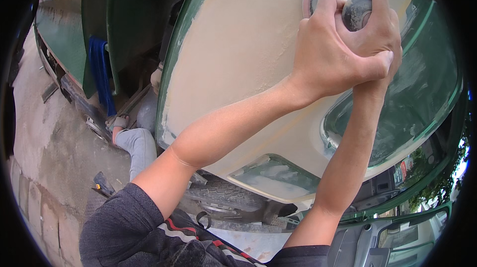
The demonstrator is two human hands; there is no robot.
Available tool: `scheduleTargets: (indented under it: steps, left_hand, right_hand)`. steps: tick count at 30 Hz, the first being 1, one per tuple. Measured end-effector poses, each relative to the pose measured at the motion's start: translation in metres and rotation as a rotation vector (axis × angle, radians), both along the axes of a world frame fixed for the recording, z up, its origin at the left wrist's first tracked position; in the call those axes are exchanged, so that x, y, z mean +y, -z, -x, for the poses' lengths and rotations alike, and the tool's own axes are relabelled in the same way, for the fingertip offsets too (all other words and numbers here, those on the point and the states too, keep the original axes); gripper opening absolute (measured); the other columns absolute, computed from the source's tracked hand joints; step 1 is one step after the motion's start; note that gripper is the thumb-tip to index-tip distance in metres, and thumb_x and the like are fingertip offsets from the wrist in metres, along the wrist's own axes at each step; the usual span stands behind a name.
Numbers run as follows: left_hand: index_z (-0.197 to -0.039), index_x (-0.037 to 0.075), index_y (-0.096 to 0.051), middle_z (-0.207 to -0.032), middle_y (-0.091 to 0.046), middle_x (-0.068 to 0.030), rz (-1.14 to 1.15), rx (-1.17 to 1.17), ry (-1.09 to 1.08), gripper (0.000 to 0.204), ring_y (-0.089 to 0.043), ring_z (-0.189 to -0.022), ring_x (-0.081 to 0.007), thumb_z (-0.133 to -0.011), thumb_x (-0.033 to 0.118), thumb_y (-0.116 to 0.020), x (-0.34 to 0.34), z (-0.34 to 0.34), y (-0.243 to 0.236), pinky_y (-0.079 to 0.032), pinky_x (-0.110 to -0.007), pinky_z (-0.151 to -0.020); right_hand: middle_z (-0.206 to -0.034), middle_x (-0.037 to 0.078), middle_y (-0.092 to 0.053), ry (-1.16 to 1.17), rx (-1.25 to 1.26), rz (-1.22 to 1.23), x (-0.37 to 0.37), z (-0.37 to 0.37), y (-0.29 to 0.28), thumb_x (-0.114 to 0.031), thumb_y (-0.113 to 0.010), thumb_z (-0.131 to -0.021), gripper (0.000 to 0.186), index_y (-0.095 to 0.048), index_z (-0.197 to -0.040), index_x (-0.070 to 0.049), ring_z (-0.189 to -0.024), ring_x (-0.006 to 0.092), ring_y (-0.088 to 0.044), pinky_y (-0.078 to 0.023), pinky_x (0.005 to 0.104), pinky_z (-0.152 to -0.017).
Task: The person uses a pneumatic sander to smooth the surface of a green vehicle's body panel, moving the tool across a patched area.
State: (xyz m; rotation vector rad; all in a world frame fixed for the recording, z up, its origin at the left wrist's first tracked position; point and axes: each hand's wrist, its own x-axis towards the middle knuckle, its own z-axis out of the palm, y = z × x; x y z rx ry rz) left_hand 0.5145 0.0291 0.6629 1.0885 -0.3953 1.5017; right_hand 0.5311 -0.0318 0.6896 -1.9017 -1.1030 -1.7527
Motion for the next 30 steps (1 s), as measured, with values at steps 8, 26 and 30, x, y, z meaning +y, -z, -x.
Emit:
scheduleTargets:
  steps: [8, 26, 30]
  left_hand:
    - [-0.132, 0.000, -0.040, -0.128, -0.058, -0.0205, 0.028, 0.060, 0.056, 0.087, -0.061, -0.123, -0.0297, -0.067, 0.030, -0.090, -0.035, 0.025, 0.237, -0.050, -0.048, -0.107]
    - [-0.136, -0.002, -0.036, -0.133, -0.052, -0.0190, 0.034, 0.095, 0.040, 0.099, -0.057, -0.126, -0.0294, -0.064, 0.037, -0.091, -0.021, 0.028, 0.266, -0.046, -0.047, -0.109]
    - [-0.138, -0.002, -0.035, -0.134, -0.052, -0.0193, 0.124, 0.173, 0.151, 0.103, -0.055, -0.129, -0.0301, -0.064, 0.041, -0.091, -0.042, 0.030, 0.316, -0.044, -0.048, -0.112]
  right_hand:
    - [-0.101, 0.012, -0.059, -0.028, 0.052, 0.207, -0.029, 0.012, 0.169, -0.022, -0.082, -0.071, 0.048, -0.062, -0.114, -0.016, -0.079, 0.0366, -0.069, -0.057, 0.0451, -0.064]
    - [-0.101, 0.014, -0.061, 0.014, -0.033, 0.284, -0.008, 0.027, 0.194, -0.025, -0.082, -0.069, 0.046, -0.066, -0.111, -0.015, -0.074, 0.0334, -0.072, -0.059, 0.0408, -0.061]
    - [-0.101, 0.014, -0.063, 0.029, -0.060, 0.332, -0.028, 0.016, 0.246, -0.025, -0.079, -0.073, 0.039, -0.066, -0.109, -0.017, -0.073, 0.0264, -0.070, -0.057, 0.0373, -0.055]
